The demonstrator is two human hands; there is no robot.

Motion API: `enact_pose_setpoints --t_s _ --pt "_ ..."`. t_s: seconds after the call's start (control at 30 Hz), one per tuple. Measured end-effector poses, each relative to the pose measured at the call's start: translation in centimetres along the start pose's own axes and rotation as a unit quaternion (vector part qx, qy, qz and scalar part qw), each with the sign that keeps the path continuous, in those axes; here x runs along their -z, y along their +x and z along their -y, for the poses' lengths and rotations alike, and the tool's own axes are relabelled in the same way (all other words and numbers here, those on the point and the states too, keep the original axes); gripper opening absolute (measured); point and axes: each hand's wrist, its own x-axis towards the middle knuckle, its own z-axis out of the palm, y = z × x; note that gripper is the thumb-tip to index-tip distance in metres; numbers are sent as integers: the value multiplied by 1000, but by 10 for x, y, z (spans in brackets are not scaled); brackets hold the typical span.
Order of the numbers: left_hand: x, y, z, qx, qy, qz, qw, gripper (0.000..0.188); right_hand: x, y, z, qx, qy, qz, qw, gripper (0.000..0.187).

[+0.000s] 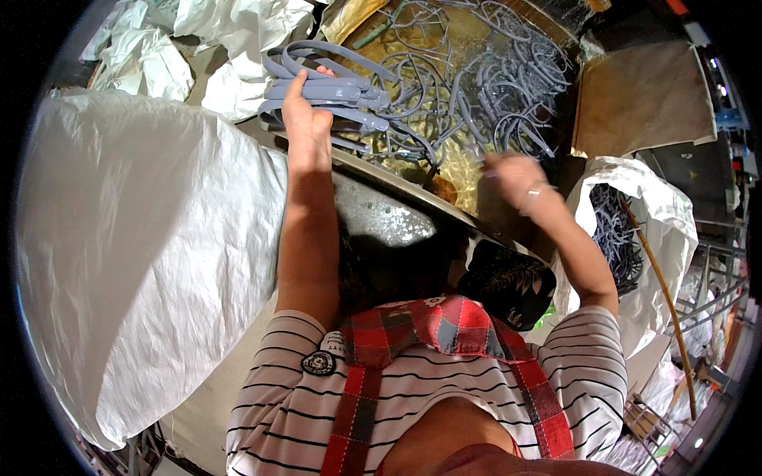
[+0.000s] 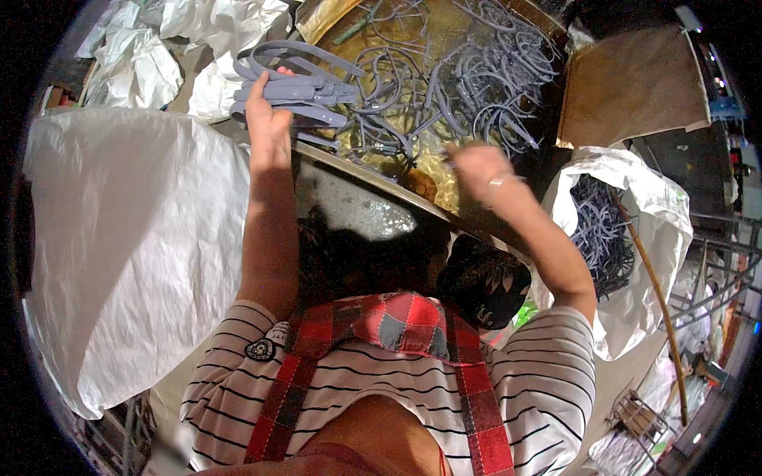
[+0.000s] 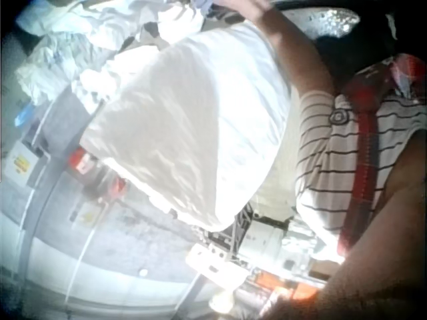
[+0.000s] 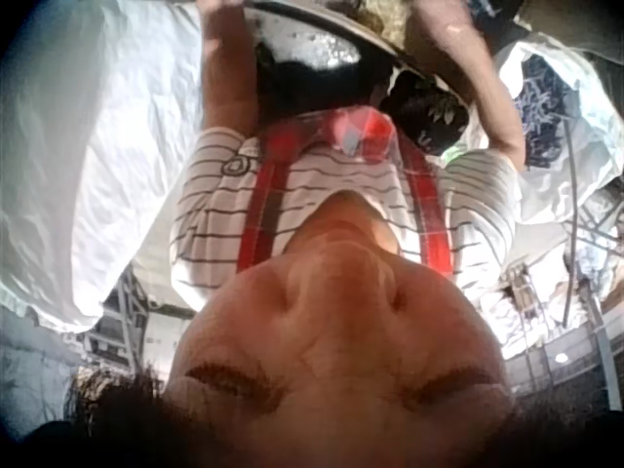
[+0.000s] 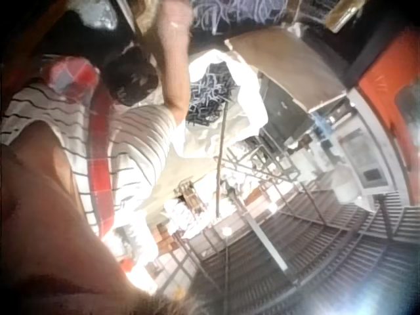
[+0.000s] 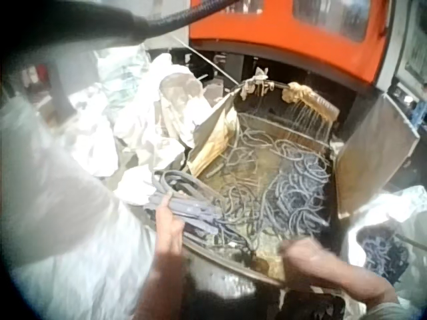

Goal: The person picks up rubber bands from a shallow basin of water and places them into a large white bag.

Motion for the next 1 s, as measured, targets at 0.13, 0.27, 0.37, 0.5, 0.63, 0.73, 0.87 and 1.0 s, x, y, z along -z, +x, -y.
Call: enact_pose_setpoints --t_s 0.13,0.27,0.37,0.5,0.63,0.73,0.87,1.0 --pt "-14 -26 1 46 49 39 997 25 30 -96 -74 -139 5 -397 907 25" --pt "-26 -36 25 63 137 60 987 21 11 -206 -154 -384 -220 -195 875 52" --pt "-27 -47 36 100 129 125 979 22 15 -215 -138 -371 -226 -280 856 61" --pt "-28 -66 45 170 70 151 971 22 16 -144 -58 -204 306 -351 861 34" --pt "-24 -73 65 222 20 194 955 23 4 -30 3 73 198 -389 897 29" --pt "-19 -81 69 235 45 183 954 23 7 40 51 -31 122 -217 968 15" --pt "-20 -86 75 270 71 202 939 24 -11 93 58 -68 66 -115 989 21" --pt "-20 -79 73 214 107 151 959 22 -8 95 60 -33 54 -66 996 22"
